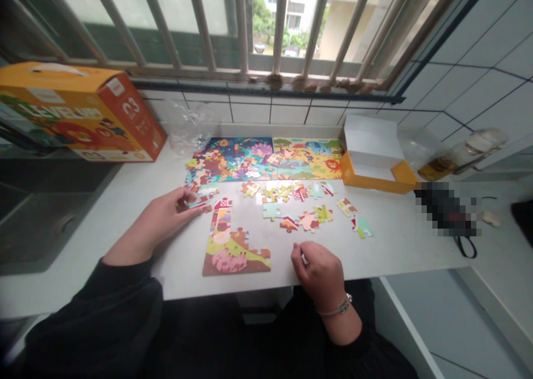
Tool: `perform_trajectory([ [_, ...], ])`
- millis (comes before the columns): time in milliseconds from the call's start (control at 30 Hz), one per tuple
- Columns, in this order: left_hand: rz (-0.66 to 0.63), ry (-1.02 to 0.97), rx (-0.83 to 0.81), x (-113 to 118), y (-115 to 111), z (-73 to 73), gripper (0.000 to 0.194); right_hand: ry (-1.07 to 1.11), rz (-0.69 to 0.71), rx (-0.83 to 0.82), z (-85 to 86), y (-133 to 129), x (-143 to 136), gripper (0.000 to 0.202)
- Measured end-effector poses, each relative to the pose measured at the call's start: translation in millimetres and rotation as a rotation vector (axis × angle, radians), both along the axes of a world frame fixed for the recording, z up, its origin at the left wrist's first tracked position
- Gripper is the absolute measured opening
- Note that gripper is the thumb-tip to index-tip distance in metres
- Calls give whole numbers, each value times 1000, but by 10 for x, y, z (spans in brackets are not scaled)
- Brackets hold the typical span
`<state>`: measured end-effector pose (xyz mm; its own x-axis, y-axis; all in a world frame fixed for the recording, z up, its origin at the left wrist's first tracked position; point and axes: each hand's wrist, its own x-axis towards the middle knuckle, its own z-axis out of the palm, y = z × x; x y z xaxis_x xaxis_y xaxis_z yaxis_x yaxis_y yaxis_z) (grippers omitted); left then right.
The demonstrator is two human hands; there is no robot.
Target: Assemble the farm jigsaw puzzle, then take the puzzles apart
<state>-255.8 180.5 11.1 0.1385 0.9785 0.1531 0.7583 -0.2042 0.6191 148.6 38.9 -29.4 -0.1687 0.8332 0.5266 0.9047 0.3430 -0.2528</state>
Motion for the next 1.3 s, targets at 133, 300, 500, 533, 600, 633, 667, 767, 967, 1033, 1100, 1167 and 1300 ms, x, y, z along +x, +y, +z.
perform_trajectory([
  [133, 22, 31, -60, 28, -19, 52, 36, 0, 5, 6, 19, 6, -2, 45],
  [300, 31, 41, -96, 65, -29, 119, 33, 1, 3, -2, 1, 5, 6, 44],
  [500, 18, 37, -80, 25, -9, 64, 37, 11, 9, -15, -16, 2, 11, 43],
  [533, 14, 39, -77, 12, -5, 46, 37, 13, 11, -14, -10, 4, 8, 43],
  [600, 16, 41, -75, -8, 1, 17, 38, 14, 11, -11, 2, 6, 4, 43],
  [633, 20, 39, -77, -13, 2, 8, 39, 12, 9, -8, 6, 8, 2, 43],
  [667, 24, 36, -79, -15, 2, 2, 40, 7, 8, -6, 8, 9, 2, 43],
  [767, 25, 21, -88, -4, -1, 4, 42, -6, 6, -4, 5, 9, 5, 43],
  [967, 23, 6, -86, 31, -5, 50, 44, -2, 0, -16, -13, 1, 10, 43],
  [1033, 19, 0, -86, 40, -3, 62, 45, -2, 3, -17, -17, 1, 9, 43],
  [1100, 16, -5, -86, 46, 1, 67, 45, -1, 3, -18, -23, 1, 10, 43],
  [1167, 16, -6, -81, 47, 5, 64, 45, -1, 2, -23, -33, 2, 13, 43],
  [1300, 2, 7, -57, 28, 4, 42, 39, 0, 2, -31, -43, 1, 17, 43],
])
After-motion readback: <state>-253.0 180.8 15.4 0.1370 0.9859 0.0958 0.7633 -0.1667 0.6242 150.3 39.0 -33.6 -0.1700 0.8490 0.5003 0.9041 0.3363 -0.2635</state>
